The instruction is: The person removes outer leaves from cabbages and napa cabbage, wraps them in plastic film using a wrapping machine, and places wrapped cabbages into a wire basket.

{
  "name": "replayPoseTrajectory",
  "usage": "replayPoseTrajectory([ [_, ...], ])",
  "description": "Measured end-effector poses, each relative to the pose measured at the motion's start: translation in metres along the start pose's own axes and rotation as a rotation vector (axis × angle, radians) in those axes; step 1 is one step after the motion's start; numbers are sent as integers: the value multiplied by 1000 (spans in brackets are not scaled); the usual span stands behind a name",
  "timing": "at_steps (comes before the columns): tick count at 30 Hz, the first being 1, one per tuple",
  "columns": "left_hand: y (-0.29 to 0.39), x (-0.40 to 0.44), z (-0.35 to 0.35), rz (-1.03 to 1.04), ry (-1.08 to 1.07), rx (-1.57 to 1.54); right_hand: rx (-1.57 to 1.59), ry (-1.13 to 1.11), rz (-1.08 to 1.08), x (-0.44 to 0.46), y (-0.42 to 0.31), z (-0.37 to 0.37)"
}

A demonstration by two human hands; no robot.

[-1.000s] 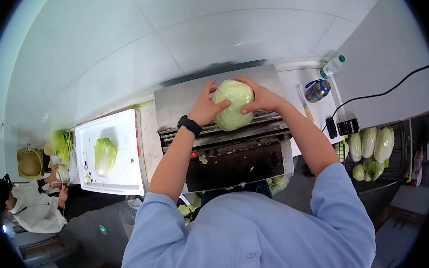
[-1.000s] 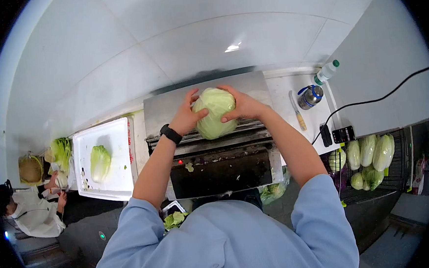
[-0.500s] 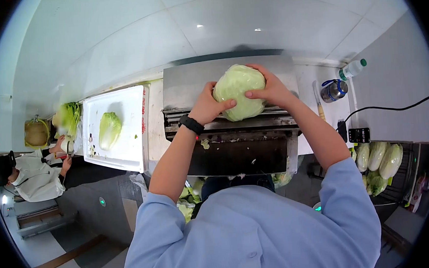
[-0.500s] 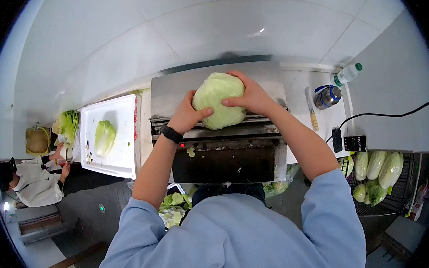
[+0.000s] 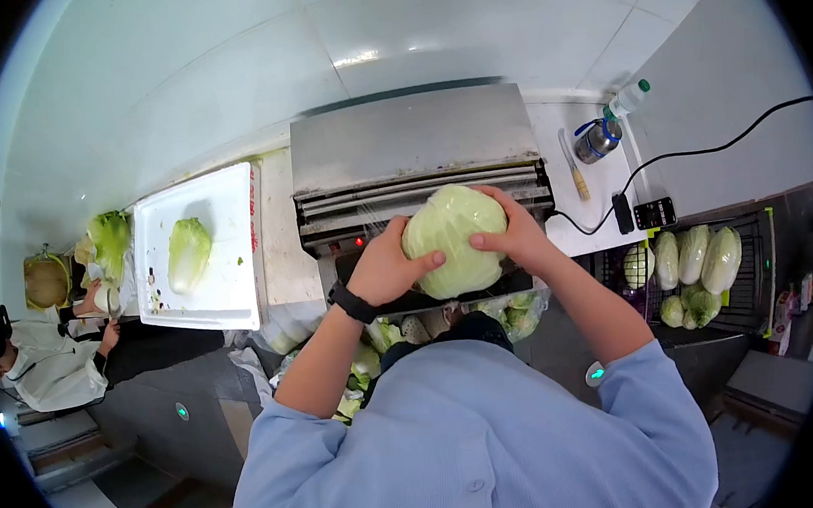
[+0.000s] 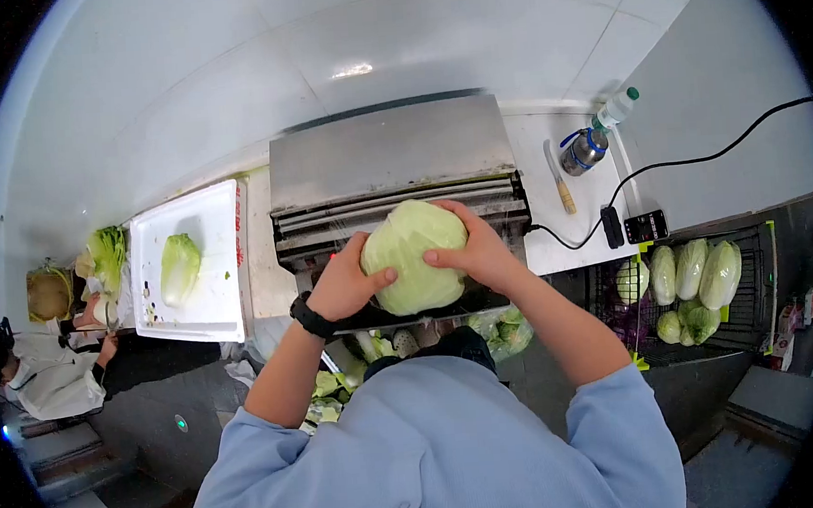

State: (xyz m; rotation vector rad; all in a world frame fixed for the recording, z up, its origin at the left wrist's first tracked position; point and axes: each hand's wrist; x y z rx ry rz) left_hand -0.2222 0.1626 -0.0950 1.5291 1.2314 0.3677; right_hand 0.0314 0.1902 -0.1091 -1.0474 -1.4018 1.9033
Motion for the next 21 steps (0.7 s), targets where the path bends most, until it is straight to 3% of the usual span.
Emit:
replayPoseTrajectory([
  [3,-16,-16,20,61,-57,-132,49,-18,25,-19,21,10],
  [4,-29,-18,27,145,90,257,35,-8,24,-23,30,12],
  [7,-43,-23,38,109,35,86,30,10,16,-29,41,20],
  [10,-37,-30,44,63,135,19,65,48,15,-28,53,20],
  [21,-62,-20,56,98,122,48,111,59,32,-17,82,12],
])
Point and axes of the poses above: each hand's wrist, its own x-axis towards the middle knuckle, its own z-axis out of the palm, y = z × x, and after that the axes turned 11 degrees about -y, right-handed
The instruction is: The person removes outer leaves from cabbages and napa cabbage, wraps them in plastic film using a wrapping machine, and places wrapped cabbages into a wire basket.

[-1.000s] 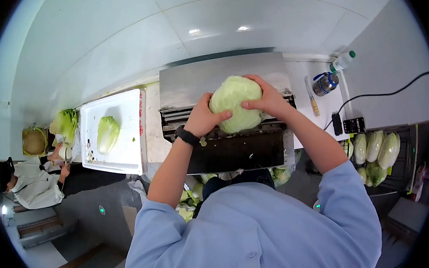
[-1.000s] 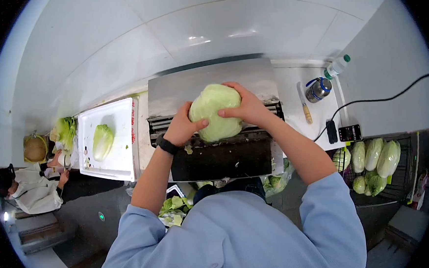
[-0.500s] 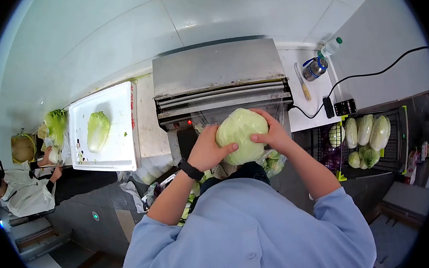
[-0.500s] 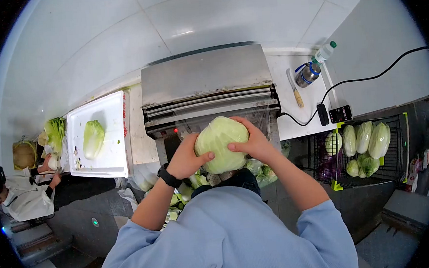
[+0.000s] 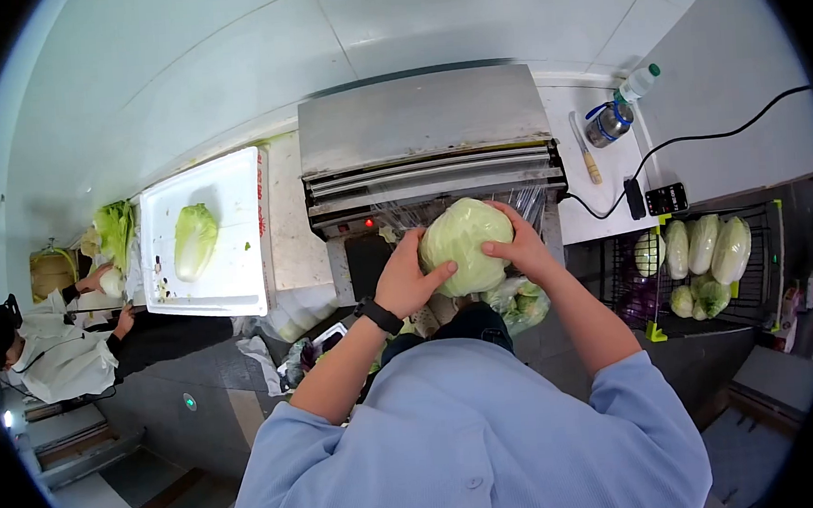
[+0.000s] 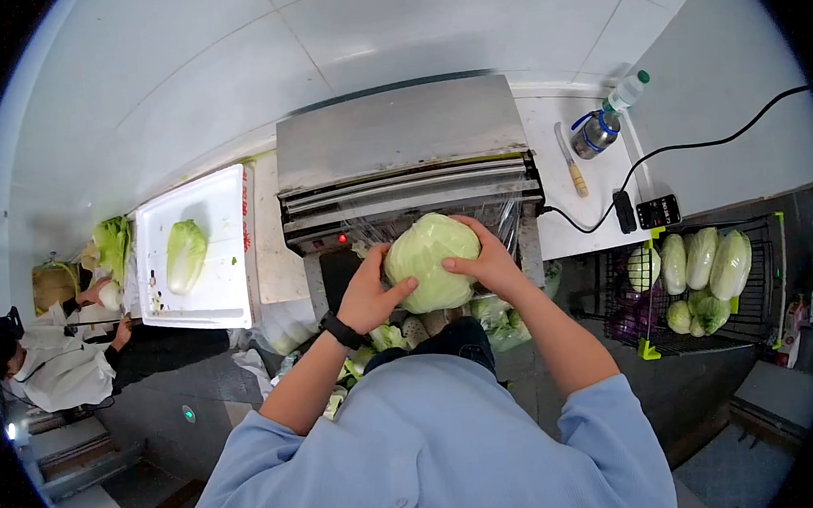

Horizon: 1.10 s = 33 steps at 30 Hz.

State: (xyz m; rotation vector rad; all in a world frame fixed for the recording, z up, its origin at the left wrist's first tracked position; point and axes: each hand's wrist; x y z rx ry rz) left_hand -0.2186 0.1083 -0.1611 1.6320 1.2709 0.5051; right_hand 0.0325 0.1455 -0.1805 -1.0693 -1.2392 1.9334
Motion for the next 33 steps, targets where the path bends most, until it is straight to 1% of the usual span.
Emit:
replayPoseTrajectory([
  [4,10,-4,-1,-75,-79,3,7,-58,47,3,1,-6],
  [7,5,-9,2,-151,-116,39,172,-56,137,-3,21,-1],
  [10,7,-21,5,-192,-140,51,114,-87,150,-14,23,5],
  [11,8,-26,6,-225,-170,46,131,-124,181,-16,25,5],
  [13,11,-36,6,-281,-234,40,209,-106,258,-28,30,14],
  [16,2,-58,10,-240,-271,69,271,-98,330,-50,41,26],
  [17,-3,-67,10,-250,-242,-52,310,-87,337,-61,45,30],
  [19,-12,-83,-3,20,-123,-76,395,-35,333,-81,54,39],
  [20,-18,-90,-13,156,-71,-90,518,-1,344,-93,60,43],
  [21,-17,-92,-28,373,-78,-10,641,35,347,-104,62,48],
  [22,-12,-94,-35,423,-94,-4,762,72,344,-114,64,53],
  [24,-4,-99,-41,523,-119,-1,818,50,260,-134,66,66],
  [25,-14,-92,-41,566,-132,118,858,33,222,-145,65,71],
  [26,-21,-90,-38,612,-194,56,896,16,185,-156,64,77],
  [28,2,-91,-39,704,-313,-60,924,43,128,-176,46,100],
  [29,20,-97,-37,728,-319,-101,936,51,93,-184,40,107],
  [32,46,-116,-8,803,-246,-37,1133,-82,-35,-209,49,110],
  [33,50,-117,5,879,-199,-7,1135,-83,-64,-219,50,113],
])
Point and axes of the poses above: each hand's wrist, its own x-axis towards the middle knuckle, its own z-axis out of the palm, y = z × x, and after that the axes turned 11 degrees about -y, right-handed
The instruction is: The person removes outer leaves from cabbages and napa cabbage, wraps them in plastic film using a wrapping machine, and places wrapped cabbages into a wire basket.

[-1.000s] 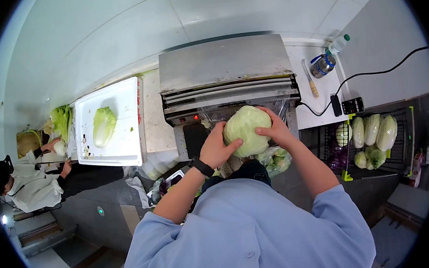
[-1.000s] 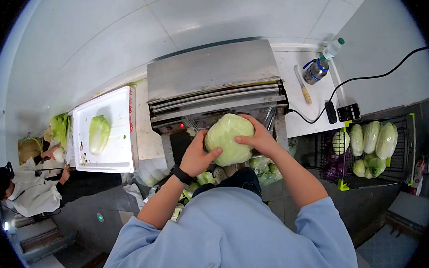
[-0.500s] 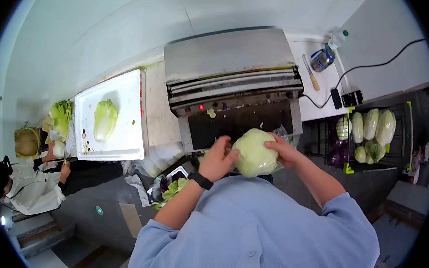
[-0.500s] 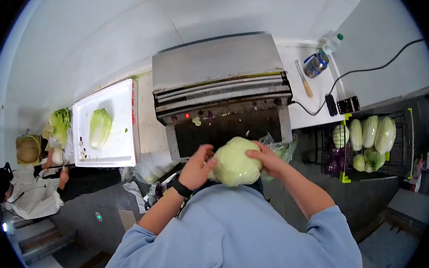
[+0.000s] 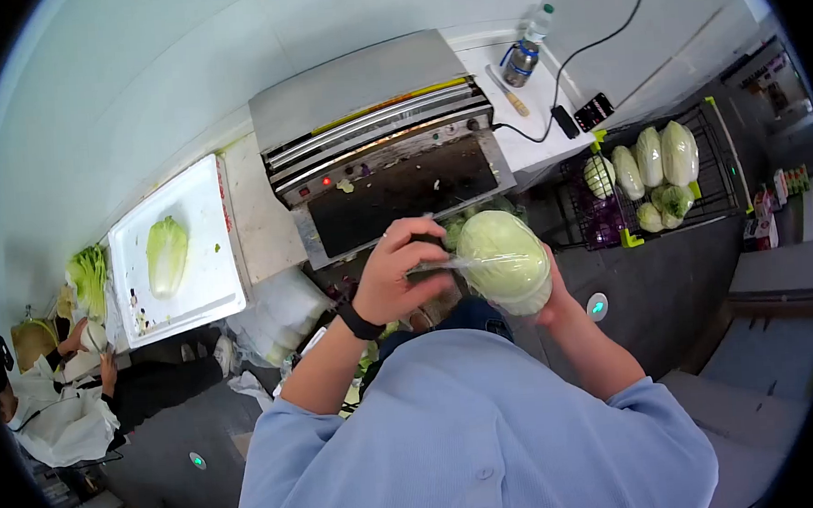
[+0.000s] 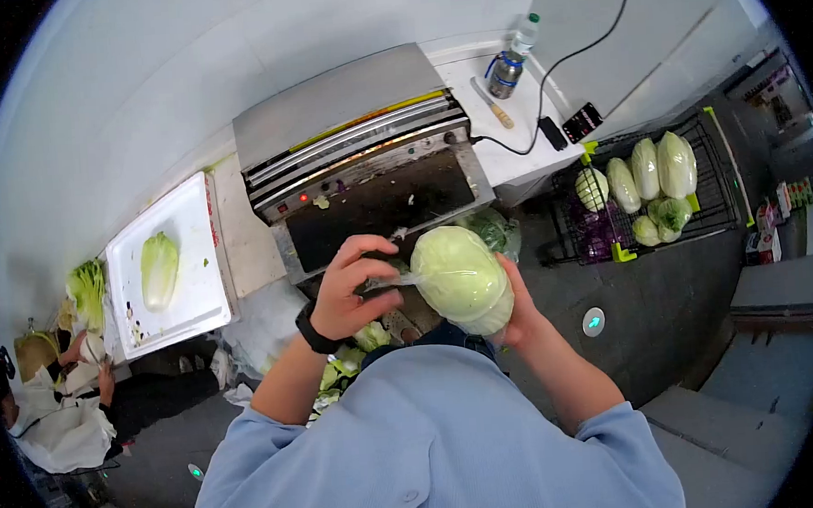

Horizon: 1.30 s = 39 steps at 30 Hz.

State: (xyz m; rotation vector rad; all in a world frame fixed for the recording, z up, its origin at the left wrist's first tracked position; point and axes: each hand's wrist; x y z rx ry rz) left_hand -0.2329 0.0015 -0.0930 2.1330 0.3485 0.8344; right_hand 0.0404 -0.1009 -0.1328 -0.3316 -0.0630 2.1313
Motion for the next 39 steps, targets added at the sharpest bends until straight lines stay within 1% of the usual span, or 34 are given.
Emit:
replayPoseTrajectory([
  [3,15,10,24,-7,53,-228,6,-34,-52,-31,6,-5],
  [4,27,18,35,-3,123,-304,7,-35,-59,-42,7,-12],
  [5,31,23,44,3,121,-318,10,-34,-66,-56,8,-17],
  [7,39,33,65,13,115,-348,-41,47,-95,-83,11,-22],
  [8,49,36,81,-112,149,-433,-63,91,-107,-98,14,-25],
  [11,69,48,136,-303,182,-436,-46,143,-136,-152,19,-13],
  [12,75,52,158,-334,196,-467,10,133,-159,-170,21,-21],
  [15,83,53,222,-359,171,-537,-98,170,-195,-215,26,-41],
  [16,88,51,240,-409,157,-595,-85,166,-210,-227,27,-44],
  [17,86,47,263,-401,190,-689,-74,160,-221,-239,28,-46],
  [21,122,58,305,-360,245,-626,-72,139,-241,-274,27,-59],
  [22,127,62,311,-347,265,-611,-25,84,-258,-282,30,-59],
  [25,97,67,320,-473,63,-591,93,-75,-297,-295,26,-58],
  [26,91,71,316,-526,42,-559,132,-112,-301,-296,25,-63],
  [27,90,78,311,-550,120,-554,172,-149,-302,-297,24,-58],
  [29,98,78,300,-363,306,-96,66,-103,-368,-300,22,-43],
  [30,134,87,291,-218,357,-27,15,-76,-407,-300,21,-37],
  [31,170,89,285,-147,286,19,-62,-53,-420,-301,19,-41],
  [33,209,95,285,71,26,155,-212,1,-432,-300,19,-49],
  [34,211,97,291,72,16,148,-290,62,-441,-300,19,-46],
  [36,210,105,299,92,-3,141,-320,60,-476,-299,18,-44],
  [37,206,108,298,2,-59,-103,-332,62,-499,-299,18,-44],
  [39,196,111,299,-204,-157,-607,-267,-52,-476,-306,18,-45],
])
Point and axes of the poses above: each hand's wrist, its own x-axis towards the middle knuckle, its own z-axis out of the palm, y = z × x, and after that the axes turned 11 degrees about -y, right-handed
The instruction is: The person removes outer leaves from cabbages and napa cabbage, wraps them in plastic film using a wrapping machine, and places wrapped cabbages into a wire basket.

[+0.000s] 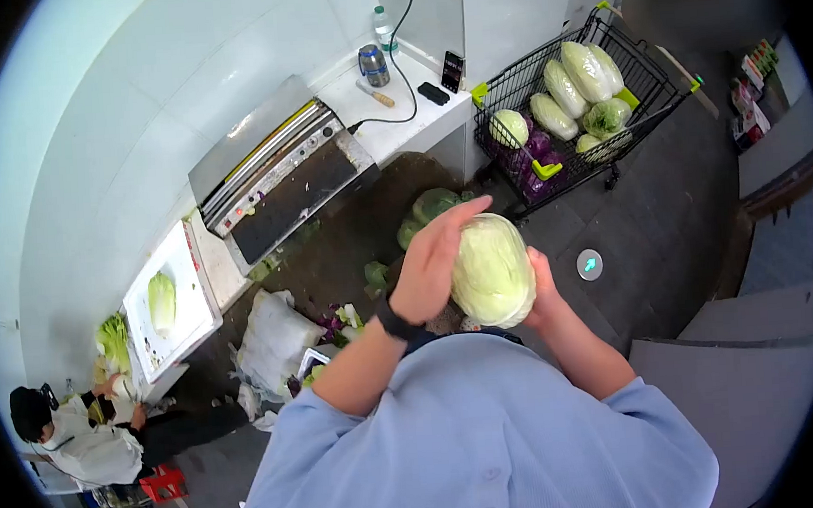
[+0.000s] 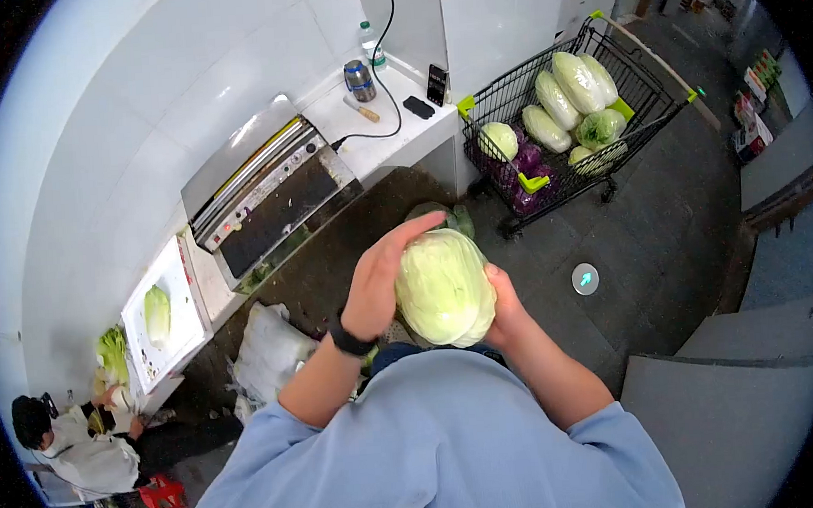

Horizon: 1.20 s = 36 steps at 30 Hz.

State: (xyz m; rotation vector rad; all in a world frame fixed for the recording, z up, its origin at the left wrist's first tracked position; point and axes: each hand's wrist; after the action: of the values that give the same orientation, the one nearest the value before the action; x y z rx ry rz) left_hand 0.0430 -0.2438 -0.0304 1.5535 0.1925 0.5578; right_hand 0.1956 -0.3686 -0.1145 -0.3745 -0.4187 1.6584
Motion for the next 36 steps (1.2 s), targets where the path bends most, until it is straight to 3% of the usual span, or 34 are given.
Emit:
replayPoseTrajectory([
  [2,-16,16,-10,54,-90,-46,77,-125,15,3,-3,-6],
  [4,-37,31,-22,82,-157,-43,377,-149,74,2,0,-27],
  [6,-49,41,-34,82,100,393,617,-139,106,-2,0,-38],
  [8,-48,32,-40,4,370,499,698,-134,80,-3,-3,-43],
  [9,-41,24,-34,116,464,530,660,-137,38,-2,-6,-45],
  [11,-14,8,-8,329,347,612,599,-54,-54,0,-8,-41],
  [12,-15,5,3,437,232,651,883,-12,-83,4,-14,-21],
  [13,-18,6,13,409,170,634,1164,27,-108,12,-25,12],
  [14,-22,10,23,384,111,619,1216,-9,-99,14,-27,17],
  [15,-44,14,30,427,191,561,1267,-44,-86,17,-29,22],
  [18,-52,23,12,337,60,389,728,-348,29,13,-11,-21],
  [19,-62,23,5,233,39,282,806,-302,52,7,-10,-18],
  [22,-81,23,-24,31,325,544,858,-303,80,0,-9,-16],
  [24,-59,11,-19,209,439,507,740,-287,48,2,-8,-21],
  [26,-35,8,5,348,293,513,587,-171,-34,3,-2,-31],
  [28,-10,7,30,379,156,362,-38,78,-104,10,-9,-3],
  [29,-11,8,24,327,117,316,-9,3,-132,12,-9,1],
  [31,-13,11,2,215,28,223,-275,-21,-115,10,-4,-6],
  [32,-9,11,-7,187,13,386,-407,-30,-110,9,-2,-9],
  [34,11,11,-20,124,-7,712,-83,-87,-110,7,0,-10],
  [36,26,9,-20,241,26,699,124,-82,-73,12,-3,-4],
])
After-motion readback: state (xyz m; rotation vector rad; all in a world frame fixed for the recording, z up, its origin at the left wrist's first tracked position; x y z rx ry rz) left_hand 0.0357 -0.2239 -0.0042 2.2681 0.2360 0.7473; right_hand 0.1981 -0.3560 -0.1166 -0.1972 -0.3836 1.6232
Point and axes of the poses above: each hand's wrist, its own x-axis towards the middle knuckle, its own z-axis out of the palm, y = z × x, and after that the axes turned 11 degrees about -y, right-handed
